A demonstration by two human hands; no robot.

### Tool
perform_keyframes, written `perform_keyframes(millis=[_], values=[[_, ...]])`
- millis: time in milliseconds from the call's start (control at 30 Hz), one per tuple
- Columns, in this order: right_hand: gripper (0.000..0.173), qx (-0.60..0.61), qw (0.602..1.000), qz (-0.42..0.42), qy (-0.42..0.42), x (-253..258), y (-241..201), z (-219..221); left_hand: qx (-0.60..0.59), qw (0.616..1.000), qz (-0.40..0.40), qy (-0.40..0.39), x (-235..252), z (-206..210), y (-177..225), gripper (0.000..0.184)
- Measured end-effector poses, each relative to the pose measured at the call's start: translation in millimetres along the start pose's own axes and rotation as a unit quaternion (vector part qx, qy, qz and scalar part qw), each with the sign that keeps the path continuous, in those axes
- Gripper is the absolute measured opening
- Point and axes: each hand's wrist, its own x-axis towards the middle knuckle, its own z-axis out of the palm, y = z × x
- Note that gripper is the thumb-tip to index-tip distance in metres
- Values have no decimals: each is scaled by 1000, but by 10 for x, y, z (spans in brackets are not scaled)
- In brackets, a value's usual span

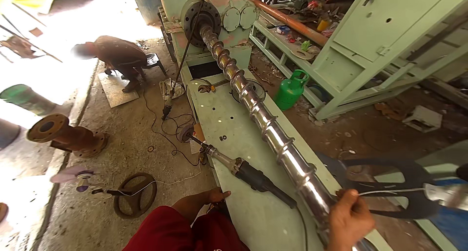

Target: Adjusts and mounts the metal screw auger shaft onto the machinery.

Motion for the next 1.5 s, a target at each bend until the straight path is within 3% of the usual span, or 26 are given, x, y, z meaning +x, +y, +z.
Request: perform_keyframes(millis=[1500], values=[[47,-3,1000,-6,4,11,33,13,-1,1000,-9,0,-11,-12,19,67]])
